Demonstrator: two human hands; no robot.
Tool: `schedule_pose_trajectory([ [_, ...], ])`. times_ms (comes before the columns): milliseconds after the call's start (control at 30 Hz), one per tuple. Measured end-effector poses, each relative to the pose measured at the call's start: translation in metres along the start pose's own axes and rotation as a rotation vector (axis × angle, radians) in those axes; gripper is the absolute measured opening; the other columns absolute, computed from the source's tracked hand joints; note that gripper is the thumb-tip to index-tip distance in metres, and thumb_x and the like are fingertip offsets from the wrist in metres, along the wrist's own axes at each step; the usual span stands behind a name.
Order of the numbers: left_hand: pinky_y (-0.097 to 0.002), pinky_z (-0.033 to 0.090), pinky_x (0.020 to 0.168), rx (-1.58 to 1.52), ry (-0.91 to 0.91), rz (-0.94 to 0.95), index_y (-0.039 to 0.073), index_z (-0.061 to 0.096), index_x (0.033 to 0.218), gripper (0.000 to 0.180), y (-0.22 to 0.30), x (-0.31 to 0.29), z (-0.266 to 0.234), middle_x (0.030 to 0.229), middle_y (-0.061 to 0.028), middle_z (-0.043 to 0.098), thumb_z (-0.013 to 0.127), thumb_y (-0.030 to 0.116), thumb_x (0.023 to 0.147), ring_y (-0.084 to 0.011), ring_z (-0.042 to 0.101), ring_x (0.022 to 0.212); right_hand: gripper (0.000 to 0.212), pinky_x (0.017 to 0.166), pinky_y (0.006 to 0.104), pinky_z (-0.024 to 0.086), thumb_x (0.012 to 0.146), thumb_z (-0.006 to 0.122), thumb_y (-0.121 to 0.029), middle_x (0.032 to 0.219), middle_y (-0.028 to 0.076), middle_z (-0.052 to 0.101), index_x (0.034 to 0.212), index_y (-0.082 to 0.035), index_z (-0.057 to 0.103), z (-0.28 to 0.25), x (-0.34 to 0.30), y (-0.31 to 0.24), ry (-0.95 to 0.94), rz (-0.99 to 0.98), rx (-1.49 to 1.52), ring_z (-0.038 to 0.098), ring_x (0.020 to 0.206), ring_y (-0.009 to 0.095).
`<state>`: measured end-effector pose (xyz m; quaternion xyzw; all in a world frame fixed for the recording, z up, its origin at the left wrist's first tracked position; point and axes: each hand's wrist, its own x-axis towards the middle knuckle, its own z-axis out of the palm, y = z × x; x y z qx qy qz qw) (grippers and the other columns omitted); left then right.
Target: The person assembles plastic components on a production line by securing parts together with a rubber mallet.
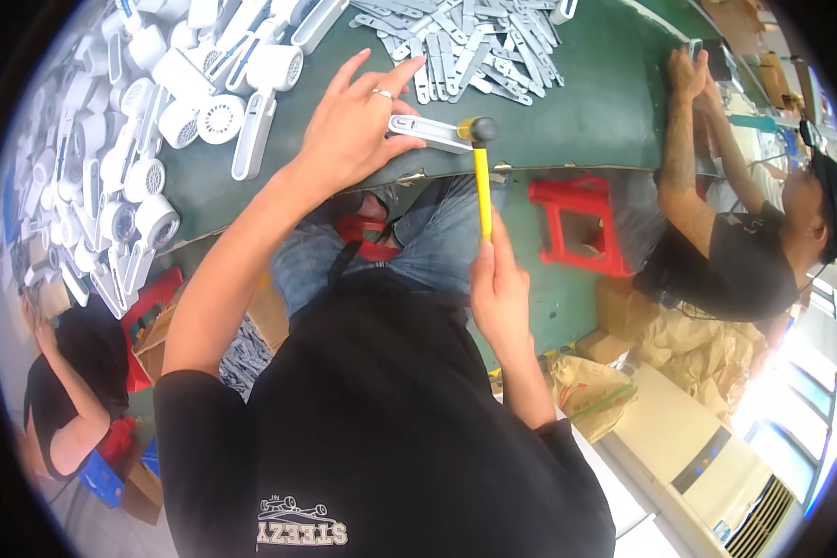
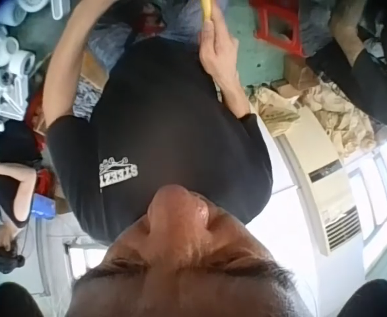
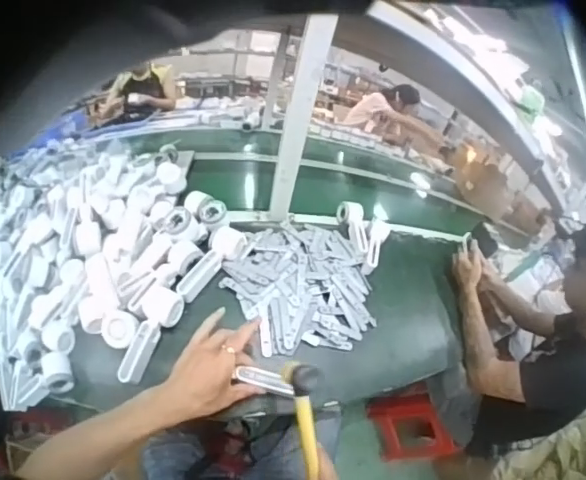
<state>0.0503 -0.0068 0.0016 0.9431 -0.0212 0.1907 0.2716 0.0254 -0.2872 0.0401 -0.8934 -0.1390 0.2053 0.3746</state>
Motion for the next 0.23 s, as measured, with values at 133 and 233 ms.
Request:
schedule_pose_trajectory([
  [133, -0.0552, 0.033, 0.127, 0.083, -0.003, 0.130, 0.016, 0.071, 0.133, 0.058, -0.011, -0.006, -0.012, 0.109, -0.0025, 0.077, 0.089, 0.022, 0.079, -0.0236, 0.066, 0.120, 0.047, 0.057, 0.0287, 0.046, 0.116, 0.046, -0.031, 0.065, -0.001, 0.051, 0.159, -0.010, 0.051, -0.018, -0.003, -0.001, -0.025, 0.004, 0.295, 0.051, 0.060, 0.007],
  [233, -0.0580, 0.026, 0.130, 0.231, -0.271, 0.138, 0.019, 0.073, 0.131, 0.052, -0.021, -0.010, -0.018, 0.117, -0.0066, 0.075, 0.084, 0.026, 0.081, -0.0206, 0.062, 0.129, 0.050, 0.056, 0.0293, 0.046, 0.116, 0.048, -0.034, 0.066, 0.000, 0.055, 0.161, -0.013, 0.050, -0.018, 0.036, -0.013, 0.010, -0.099, 0.404, 0.054, 0.058, 0.010],
])
